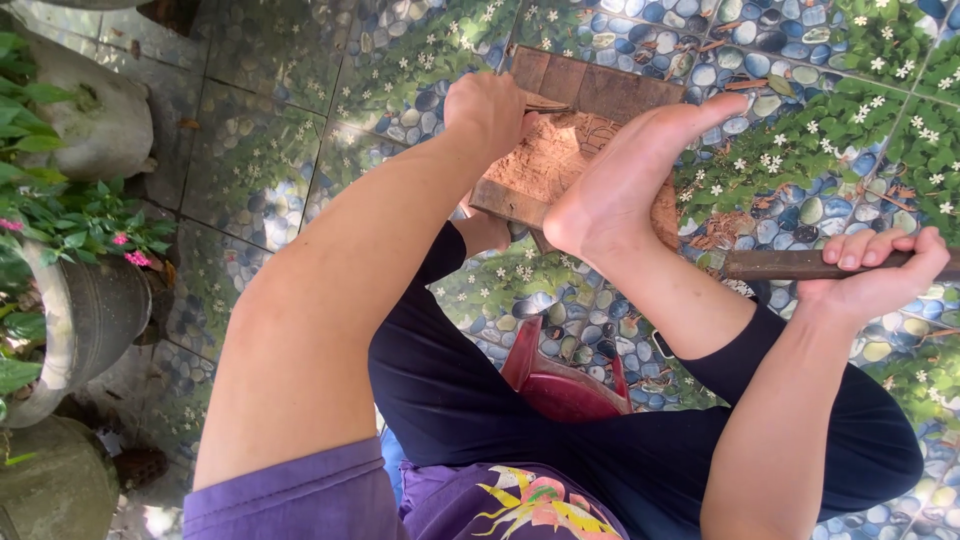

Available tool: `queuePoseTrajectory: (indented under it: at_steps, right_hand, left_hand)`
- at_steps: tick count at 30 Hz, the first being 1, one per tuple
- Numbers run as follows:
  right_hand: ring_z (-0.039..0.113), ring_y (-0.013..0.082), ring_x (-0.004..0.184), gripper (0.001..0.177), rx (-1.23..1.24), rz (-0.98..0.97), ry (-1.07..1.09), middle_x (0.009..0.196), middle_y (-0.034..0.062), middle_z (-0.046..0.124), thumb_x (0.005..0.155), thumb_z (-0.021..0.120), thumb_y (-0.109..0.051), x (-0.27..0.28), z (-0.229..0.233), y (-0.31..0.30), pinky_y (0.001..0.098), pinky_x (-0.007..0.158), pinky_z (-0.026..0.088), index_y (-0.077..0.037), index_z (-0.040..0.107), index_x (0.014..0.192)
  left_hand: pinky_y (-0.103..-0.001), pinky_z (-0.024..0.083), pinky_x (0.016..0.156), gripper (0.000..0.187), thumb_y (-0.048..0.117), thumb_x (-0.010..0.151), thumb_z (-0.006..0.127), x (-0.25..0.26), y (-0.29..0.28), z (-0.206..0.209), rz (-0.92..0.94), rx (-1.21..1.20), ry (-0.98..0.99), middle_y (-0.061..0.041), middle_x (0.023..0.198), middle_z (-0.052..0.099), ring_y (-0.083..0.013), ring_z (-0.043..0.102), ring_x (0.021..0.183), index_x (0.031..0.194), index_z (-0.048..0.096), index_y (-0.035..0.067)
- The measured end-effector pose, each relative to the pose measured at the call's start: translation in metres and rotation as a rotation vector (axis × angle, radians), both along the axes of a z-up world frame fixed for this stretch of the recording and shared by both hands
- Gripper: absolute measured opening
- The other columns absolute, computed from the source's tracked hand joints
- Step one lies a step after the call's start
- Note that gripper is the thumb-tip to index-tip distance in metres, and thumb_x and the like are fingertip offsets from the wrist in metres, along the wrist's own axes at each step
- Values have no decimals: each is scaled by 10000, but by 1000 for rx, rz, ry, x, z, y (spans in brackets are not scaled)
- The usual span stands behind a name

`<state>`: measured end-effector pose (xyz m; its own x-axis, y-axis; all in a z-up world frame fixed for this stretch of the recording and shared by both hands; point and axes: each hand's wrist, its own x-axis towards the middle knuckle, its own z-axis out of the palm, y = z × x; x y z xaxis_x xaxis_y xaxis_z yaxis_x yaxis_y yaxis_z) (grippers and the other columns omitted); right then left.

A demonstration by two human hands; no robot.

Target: Carving a decorative design into a wooden block using a hammer and chisel while sitting on a stool.

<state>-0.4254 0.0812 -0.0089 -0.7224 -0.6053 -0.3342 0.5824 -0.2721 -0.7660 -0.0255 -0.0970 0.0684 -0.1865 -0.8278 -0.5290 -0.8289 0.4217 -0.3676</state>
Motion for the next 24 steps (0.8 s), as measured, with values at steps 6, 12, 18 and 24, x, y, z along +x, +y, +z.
queuePoseTrajectory:
  at_steps: [6, 12, 18, 24]
  right_hand:
    - [355, 143, 443, 266, -34, 12, 30, 566, -6, 409, 953, 628, -232, 4, -3, -5, 314, 448, 340, -133, 512, 735]
    - [366, 140, 451, 243, -38, -19, 0, 563, -12, 409, 941, 644, -231, 2, -1, -4, 308, 456, 339, -135, 525, 751]
    - [359, 143, 447, 246, -64, -5, 28, 568, -2, 413, 964, 615, -218, 1, -2, -6, 312, 445, 340, -131, 511, 759]
    - [353, 148, 447, 229, -48, -4, 44, 573, -2, 410, 972, 591, -213, 2, -3, -9, 323, 447, 351, -132, 518, 770]
  left_hand:
    - [-284, 389, 387, 708, 602, 1139, 354, 3, -3, 6, -19, 18, -20, 30, 600, 528, -157, 506, 456, 706, 644, 123]
    - [-313, 447, 415, 742, 644, 1134, 330, 7, -10, 5, -63, 46, -47, -12, 663, 596, -210, 610, 546, 733, 662, 116]
    - [-314, 473, 444, 711, 621, 1141, 311, 8, -15, 11, -101, 68, -70, -35, 770, 641, -209, 638, 598, 829, 694, 110]
    - [-315, 463, 445, 726, 609, 1141, 300, 7, -20, 15, -105, 114, -78, -37, 717, 622, -217, 602, 581, 793, 684, 101]
